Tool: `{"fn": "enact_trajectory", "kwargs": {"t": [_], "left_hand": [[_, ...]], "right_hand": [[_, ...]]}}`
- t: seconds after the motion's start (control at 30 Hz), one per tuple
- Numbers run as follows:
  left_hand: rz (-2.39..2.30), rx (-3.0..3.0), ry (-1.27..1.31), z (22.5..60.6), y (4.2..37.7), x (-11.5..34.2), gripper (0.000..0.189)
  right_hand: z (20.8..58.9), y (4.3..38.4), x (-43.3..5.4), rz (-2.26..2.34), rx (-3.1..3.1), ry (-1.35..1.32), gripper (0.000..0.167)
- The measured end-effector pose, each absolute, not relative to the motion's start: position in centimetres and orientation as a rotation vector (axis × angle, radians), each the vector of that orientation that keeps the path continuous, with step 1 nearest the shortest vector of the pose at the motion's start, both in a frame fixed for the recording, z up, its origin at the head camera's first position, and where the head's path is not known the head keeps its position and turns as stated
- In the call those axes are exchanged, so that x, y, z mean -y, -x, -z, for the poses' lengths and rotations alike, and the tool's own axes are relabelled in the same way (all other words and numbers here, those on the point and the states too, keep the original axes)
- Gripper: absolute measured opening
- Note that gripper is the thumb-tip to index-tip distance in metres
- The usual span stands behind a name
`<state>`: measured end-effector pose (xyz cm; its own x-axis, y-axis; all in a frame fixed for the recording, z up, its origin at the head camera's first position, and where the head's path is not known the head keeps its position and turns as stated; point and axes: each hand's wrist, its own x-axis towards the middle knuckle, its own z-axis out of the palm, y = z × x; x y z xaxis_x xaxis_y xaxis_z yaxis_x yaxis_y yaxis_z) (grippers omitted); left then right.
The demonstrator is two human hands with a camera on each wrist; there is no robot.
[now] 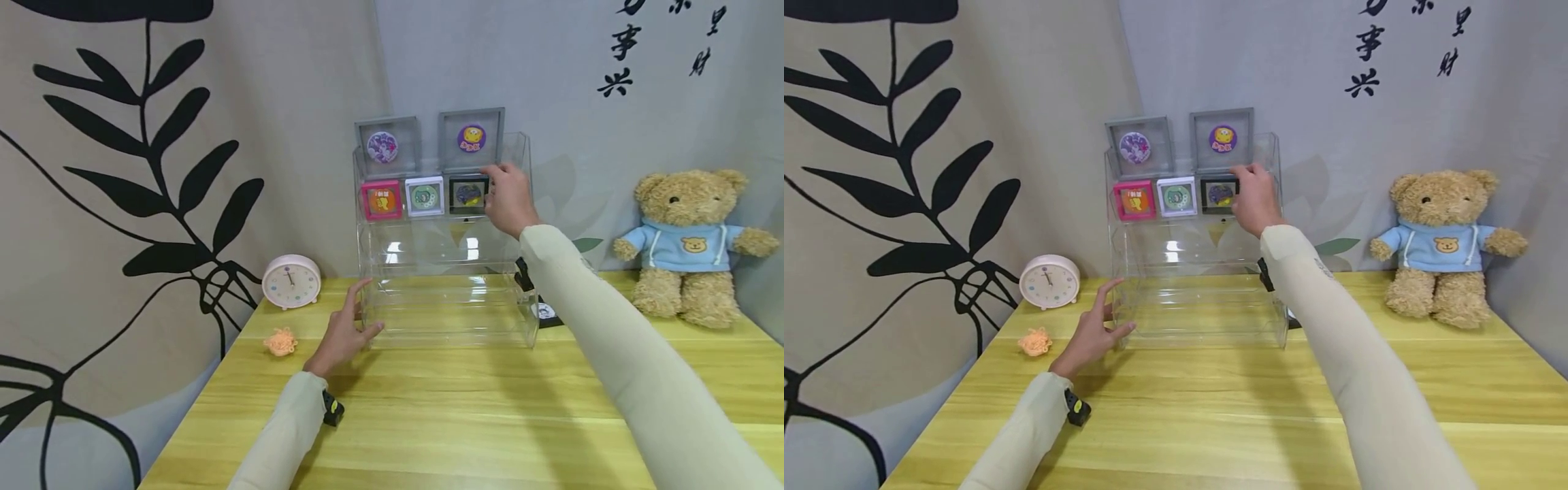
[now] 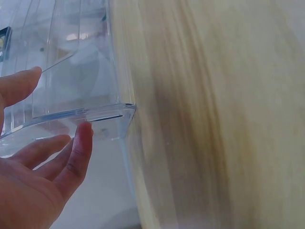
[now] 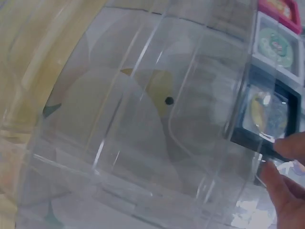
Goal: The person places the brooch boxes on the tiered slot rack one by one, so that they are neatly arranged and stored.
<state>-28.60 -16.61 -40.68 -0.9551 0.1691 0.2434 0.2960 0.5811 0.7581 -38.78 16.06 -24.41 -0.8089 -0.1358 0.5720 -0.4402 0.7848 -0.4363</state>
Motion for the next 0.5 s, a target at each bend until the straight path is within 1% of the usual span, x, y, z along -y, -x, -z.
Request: {"fn": "enact_trajectory", "kwargs": {"t": [0.1, 0.3, 0.5], "left_hand": [[1.320, 2.651, 0.391, 40.7, 28.6, 16.7, 0.089], [1.342, 2.646, 0.396, 40.9, 28.7, 16.6, 0.090], [1.359, 2.650, 0.391, 40.9, 28.7, 16.7, 0.090]], "right_hand": [[24.5, 38.1, -16.8, -0.787, 2.404, -0.474, 0.048], [25.3, 35.9, -19.6, -0.795, 2.283, -0.486, 0.028], [27.1, 34.5, -22.8, -0.769, 2.194, -0.465, 0.018]]}}
